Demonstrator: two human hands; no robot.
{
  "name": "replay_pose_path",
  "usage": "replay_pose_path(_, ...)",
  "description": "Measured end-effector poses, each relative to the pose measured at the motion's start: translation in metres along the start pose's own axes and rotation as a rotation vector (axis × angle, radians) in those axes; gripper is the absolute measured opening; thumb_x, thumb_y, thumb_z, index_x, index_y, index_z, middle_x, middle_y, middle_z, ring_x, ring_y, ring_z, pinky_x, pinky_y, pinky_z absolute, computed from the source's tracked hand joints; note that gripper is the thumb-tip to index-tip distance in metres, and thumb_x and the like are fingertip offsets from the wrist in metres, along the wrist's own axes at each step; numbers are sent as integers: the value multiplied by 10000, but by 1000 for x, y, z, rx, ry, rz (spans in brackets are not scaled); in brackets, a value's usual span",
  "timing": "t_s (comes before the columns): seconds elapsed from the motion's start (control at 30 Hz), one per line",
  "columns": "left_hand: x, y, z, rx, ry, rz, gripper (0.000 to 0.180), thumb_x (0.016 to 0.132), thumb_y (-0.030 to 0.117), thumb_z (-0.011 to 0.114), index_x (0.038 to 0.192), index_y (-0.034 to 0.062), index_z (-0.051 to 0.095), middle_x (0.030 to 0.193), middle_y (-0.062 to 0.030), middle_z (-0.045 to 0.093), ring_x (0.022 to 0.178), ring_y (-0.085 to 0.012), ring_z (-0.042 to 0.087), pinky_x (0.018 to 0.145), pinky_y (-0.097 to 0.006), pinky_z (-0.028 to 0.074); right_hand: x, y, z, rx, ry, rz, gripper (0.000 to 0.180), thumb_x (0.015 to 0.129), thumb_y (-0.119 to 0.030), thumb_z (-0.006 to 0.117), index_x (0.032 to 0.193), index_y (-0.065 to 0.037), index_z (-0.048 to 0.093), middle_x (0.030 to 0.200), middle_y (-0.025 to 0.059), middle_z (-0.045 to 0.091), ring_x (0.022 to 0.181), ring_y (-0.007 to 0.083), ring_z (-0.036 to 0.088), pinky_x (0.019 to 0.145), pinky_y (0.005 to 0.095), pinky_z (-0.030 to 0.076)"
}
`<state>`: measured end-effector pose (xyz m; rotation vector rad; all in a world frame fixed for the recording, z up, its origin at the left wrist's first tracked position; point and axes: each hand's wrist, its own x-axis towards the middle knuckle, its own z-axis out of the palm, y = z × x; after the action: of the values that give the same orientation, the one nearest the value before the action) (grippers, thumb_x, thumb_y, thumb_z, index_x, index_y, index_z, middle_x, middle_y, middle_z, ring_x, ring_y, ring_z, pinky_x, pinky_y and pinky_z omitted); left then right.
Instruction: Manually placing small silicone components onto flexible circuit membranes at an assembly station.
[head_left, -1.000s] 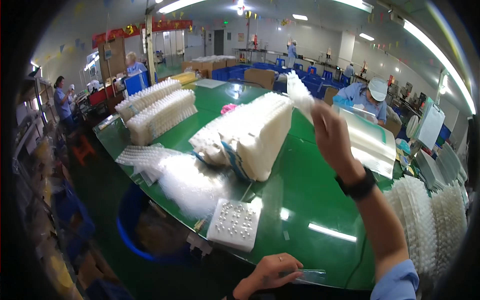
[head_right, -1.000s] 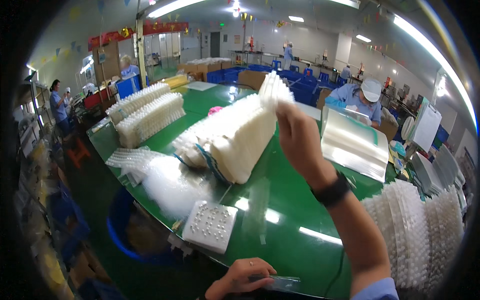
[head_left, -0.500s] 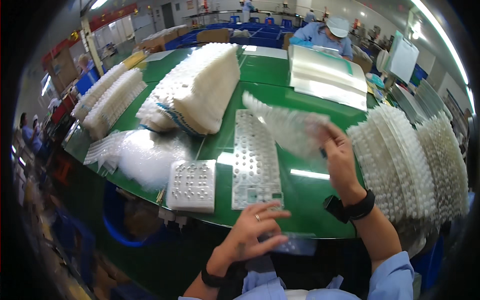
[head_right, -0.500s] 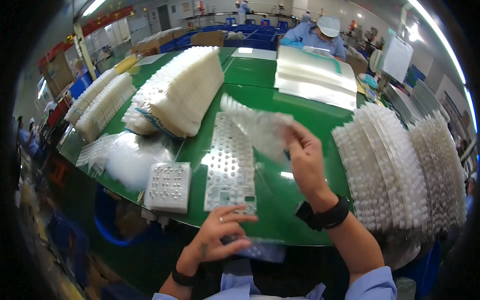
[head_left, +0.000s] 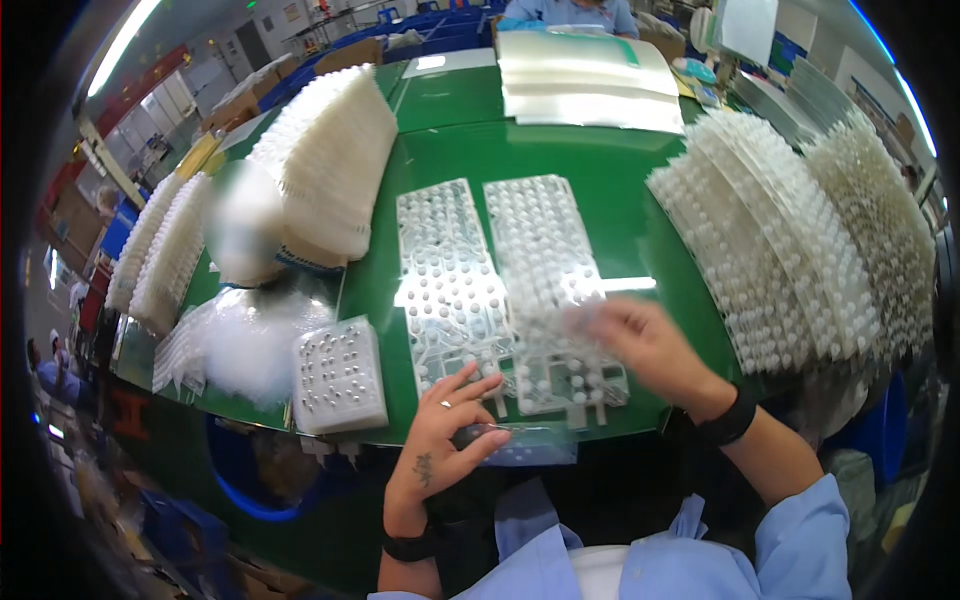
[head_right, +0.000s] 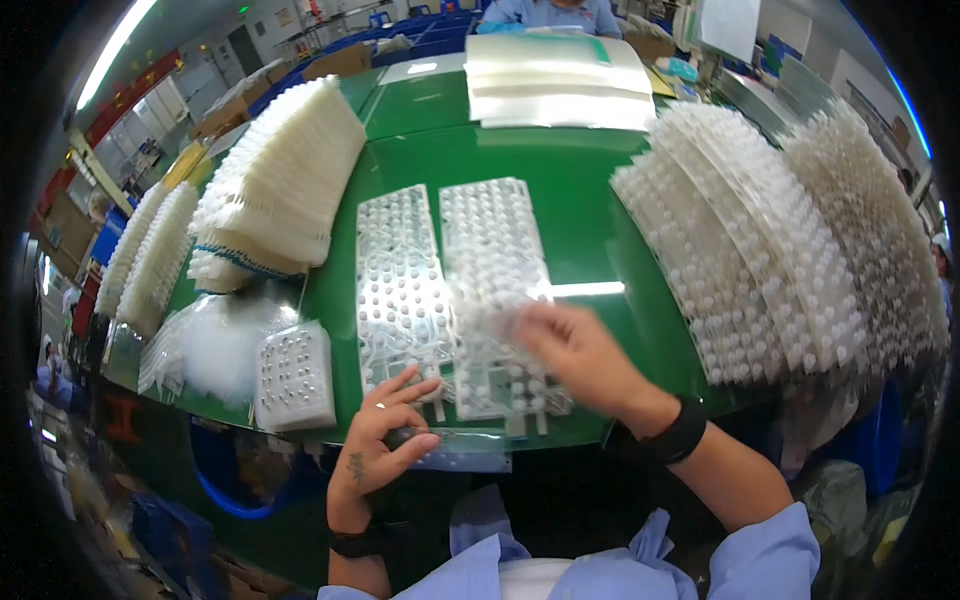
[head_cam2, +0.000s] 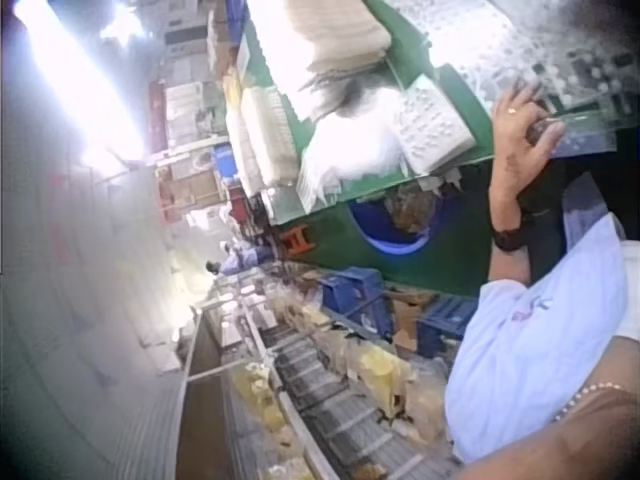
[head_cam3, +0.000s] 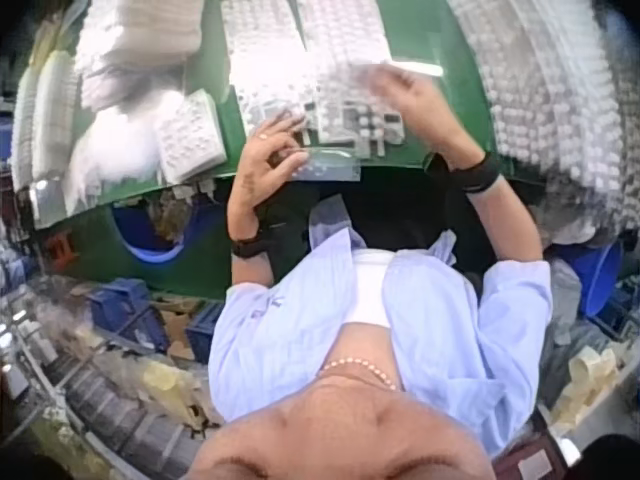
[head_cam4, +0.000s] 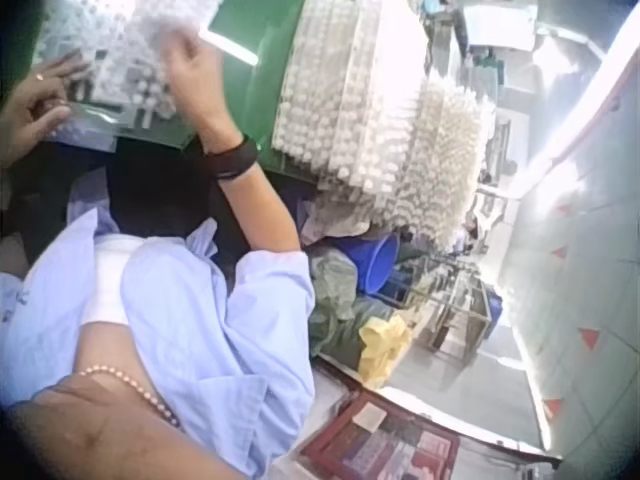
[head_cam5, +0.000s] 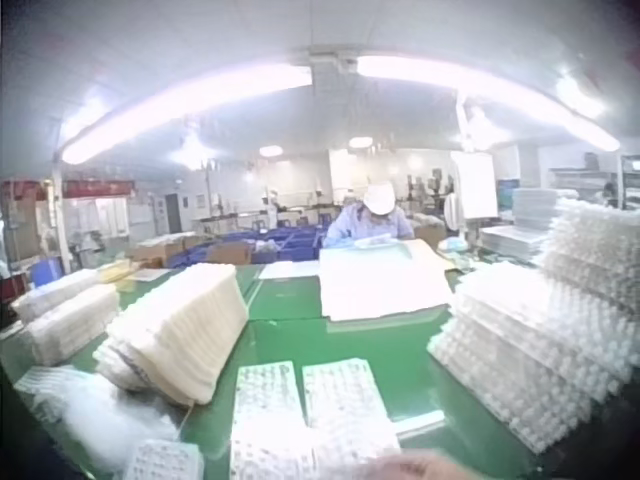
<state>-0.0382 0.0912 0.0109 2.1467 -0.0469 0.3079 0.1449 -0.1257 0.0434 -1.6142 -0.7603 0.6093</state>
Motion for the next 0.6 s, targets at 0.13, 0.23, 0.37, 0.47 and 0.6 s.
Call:
replay_pose_path(0.13,-5,17,-6,-48,-11,41,191,718,197,763,712,50,641,1252,-181,651,1338,-388,450,1092,-465,323,-15,-42,-20,111,557,-357,276,981,-74,521,1217,-7,647,1170,112,681,1068,175,638,932,308,494)
replay_pose_path(0.23,4,32,9,-67,-172,127,210,726,243,771,714,79,640,1275,-136,648,1342,-376,453,1119,-487,267,-45,-42,-32,-435,534,-523,296,935,-5,527,1203,-3,651,1200,148,670,1116,263,641,963,362,487)
replay_pose_path(0.37,18,25,42,112,-250,121,225,751,243,787,748,89,623,1349,-95,604,1388,-336,409,1147,-500,183,-73,-10,-25,-927,294,-327,341,858,0,591,1182,-64,674,1205,126,666,1208,375,564,1076,484,374)
replay_pose_path(0.47,21,21,41,107,-228,68,214,745,209,789,748,81,617,1327,-105,619,1380,-331,424,1148,-506,180,-93,33,-20,-998,80,-119,423,872,-109,642,1294,-112,608,1388,115,543,1356,375,413,1117,550,282)
replay_pose_path(0.6,14,21,24,157,-201,60,214,741,220,803,742,86,636,1227,-90,673,1291,-317,516,1101,-498,282,-96,35,-8,-890,38,-141,469,884,-190,668,1337,-119,571,1408,119,519,1386,370,373,1151,547,219)
